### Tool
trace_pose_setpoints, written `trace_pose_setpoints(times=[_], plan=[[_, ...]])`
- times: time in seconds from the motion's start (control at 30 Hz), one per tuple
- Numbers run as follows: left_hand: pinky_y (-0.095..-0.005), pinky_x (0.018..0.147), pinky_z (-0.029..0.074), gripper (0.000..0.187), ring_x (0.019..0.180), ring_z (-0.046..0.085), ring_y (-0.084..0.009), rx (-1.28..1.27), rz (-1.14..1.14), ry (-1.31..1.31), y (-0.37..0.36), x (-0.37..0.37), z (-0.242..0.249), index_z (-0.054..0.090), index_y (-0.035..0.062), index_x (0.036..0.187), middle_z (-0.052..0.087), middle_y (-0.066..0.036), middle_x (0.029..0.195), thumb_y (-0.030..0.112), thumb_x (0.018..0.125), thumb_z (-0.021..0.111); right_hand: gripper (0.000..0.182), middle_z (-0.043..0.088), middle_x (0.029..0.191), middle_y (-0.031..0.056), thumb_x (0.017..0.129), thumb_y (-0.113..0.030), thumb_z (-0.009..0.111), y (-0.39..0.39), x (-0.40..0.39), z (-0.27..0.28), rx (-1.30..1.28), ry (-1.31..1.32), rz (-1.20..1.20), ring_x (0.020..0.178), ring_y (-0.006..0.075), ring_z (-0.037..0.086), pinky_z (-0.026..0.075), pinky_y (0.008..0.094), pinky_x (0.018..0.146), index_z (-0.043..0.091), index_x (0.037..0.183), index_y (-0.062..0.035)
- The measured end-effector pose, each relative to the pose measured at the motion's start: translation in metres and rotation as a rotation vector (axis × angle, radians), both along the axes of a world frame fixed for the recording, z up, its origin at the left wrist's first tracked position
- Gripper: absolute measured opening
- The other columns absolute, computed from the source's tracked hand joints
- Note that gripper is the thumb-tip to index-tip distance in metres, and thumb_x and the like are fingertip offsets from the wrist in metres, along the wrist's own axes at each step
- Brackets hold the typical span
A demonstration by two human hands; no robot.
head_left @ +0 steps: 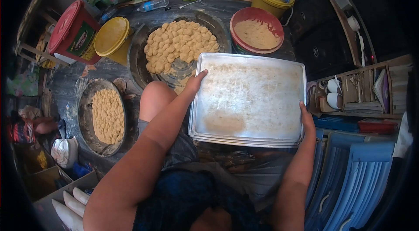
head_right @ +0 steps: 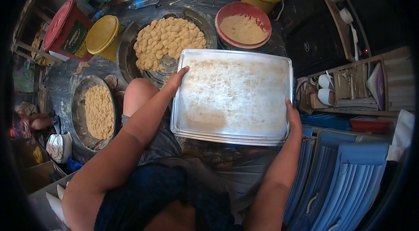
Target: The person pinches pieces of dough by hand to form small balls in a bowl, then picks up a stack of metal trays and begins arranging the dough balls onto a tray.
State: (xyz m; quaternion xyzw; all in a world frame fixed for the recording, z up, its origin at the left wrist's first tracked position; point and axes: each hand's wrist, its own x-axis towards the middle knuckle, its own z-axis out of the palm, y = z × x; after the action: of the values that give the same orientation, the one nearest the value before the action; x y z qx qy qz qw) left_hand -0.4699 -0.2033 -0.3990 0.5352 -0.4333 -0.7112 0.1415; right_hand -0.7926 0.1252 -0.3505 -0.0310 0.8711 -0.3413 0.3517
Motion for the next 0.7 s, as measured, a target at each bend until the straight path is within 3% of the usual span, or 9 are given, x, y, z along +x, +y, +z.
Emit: trace_pose_setpoints(times=[0.7], plan=[[-0.0305, 0.075, 0.046, 0.060, 0.083, 0.060, -0.0239, 0.008, 0.018, 0.028, 0.001, 0.000, 0.001, 0.053, -0.0080, 0.109, 0.060, -0.017, 0.097, 0.043, 0.078, 0.060, 0.091, 0.049, 0.120, 0.0243, 0.073, -0.064, 0.052, -0.002, 0.003, 0.005, -0.048, -0.010, 0.015, 0.114, 0.0291, 0.046, 0.031, 0.0326, 0.097, 0.044, 0.119, 0.0138]])
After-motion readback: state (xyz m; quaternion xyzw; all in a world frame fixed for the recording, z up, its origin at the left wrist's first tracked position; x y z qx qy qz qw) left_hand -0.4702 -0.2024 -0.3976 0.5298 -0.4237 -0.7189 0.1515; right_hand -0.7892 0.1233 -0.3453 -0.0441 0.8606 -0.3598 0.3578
